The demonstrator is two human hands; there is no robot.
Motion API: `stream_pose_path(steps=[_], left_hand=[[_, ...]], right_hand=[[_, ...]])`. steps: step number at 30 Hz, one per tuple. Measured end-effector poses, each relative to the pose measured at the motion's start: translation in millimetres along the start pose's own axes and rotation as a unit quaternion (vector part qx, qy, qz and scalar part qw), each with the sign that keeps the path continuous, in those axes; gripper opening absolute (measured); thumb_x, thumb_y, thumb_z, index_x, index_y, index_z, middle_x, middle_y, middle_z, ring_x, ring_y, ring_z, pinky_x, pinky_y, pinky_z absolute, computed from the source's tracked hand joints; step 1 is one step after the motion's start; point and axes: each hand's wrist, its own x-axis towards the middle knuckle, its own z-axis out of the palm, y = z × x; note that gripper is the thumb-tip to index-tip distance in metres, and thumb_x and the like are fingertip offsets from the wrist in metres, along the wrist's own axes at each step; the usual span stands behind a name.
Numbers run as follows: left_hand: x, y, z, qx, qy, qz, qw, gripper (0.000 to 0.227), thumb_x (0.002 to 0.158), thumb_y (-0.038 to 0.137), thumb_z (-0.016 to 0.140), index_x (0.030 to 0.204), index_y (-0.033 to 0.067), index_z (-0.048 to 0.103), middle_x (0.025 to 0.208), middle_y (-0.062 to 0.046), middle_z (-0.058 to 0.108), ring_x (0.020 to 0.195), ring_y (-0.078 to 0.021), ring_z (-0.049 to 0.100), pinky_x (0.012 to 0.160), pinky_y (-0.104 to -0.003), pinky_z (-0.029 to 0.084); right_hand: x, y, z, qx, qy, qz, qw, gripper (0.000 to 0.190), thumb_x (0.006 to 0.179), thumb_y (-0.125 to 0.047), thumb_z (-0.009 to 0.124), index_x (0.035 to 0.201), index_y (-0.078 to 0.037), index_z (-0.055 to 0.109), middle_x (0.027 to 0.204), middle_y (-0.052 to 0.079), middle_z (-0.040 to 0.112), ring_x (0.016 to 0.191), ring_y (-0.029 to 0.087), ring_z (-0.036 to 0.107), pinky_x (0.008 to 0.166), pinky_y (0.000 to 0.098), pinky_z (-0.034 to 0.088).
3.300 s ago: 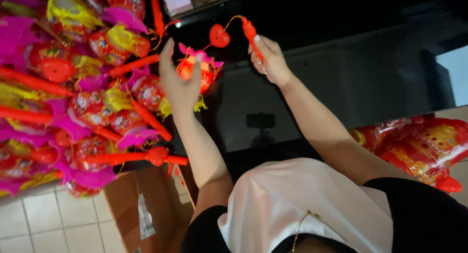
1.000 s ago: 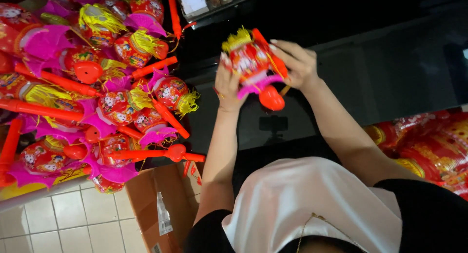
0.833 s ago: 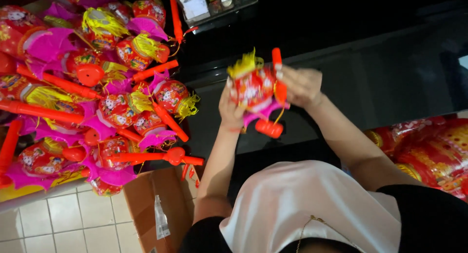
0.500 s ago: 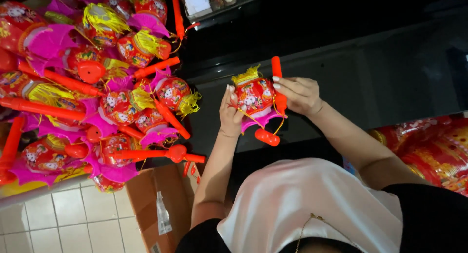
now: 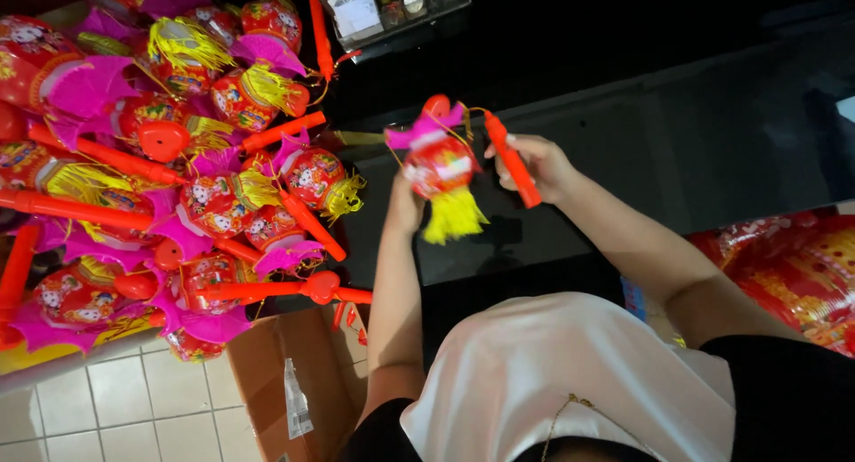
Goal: Assembling small decorative lanterns by attaching plastic handles and inserting small electronic components.
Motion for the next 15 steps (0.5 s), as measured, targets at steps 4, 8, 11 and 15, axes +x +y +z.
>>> stream_pose_path(steps=[4,8,11,15], left_hand=[[3,6,-13,-0.213,0.058,-0.069,0.973,0.064,0.1,0.058,0.06,0.135,0.0042,0.062,0.127,-0.026,0.067,0.112,-0.0382,0.07,0.096,-0.054,0.058],[-8,60,5,-0.211,0.106,-0.076,0.969,0.072,0.096,0.059,0.066,0.136,-0.0005,0.06,0.129,-0.03,0.065,0.113,-0.0427,0.069,0.095,-0.057,0.058],[-32,112,35,-0.069,0.197,-0.081,0.975,0.068,0.097,0.054,0.067,0.134,-0.0031,0.06,0.126,-0.028,0.065,0.117,-0.0418,0.066,0.098,-0.054,0.054],[-48,149,46,0.361,0.226,-0.156,0.891,0.086,0.087,0.082,0.051,0.141,0.0149,0.051,0.127,-0.03,0.065,0.124,-0.0488,0.059,0.11,-0.055,0.042]], right_hand=[[0,-12,6,0.085,-0.041,0.041,0.995,0.039,0.108,-0.03,0.047,0.113,0.003,0.068,0.053,0.01,0.053,0.037,0.01,0.034,0.042,0.0205,0.026],[-4,-16,19,0.095,-0.051,0.04,0.993,0.045,0.11,-0.034,0.045,0.122,0.003,0.067,0.057,0.008,0.053,0.047,0.013,0.042,0.048,0.0221,0.032],[-7,-15,22,0.027,-0.034,0.032,0.999,0.049,0.111,-0.038,0.043,0.133,0.003,0.058,0.067,0.011,0.052,0.044,0.014,0.043,0.038,0.0192,0.033],[-9,-21,34,-0.038,-0.041,0.004,0.998,0.039,0.109,-0.021,0.048,0.138,0.005,0.045,0.072,0.016,0.055,0.036,0.011,0.04,0.031,0.017,0.029]])
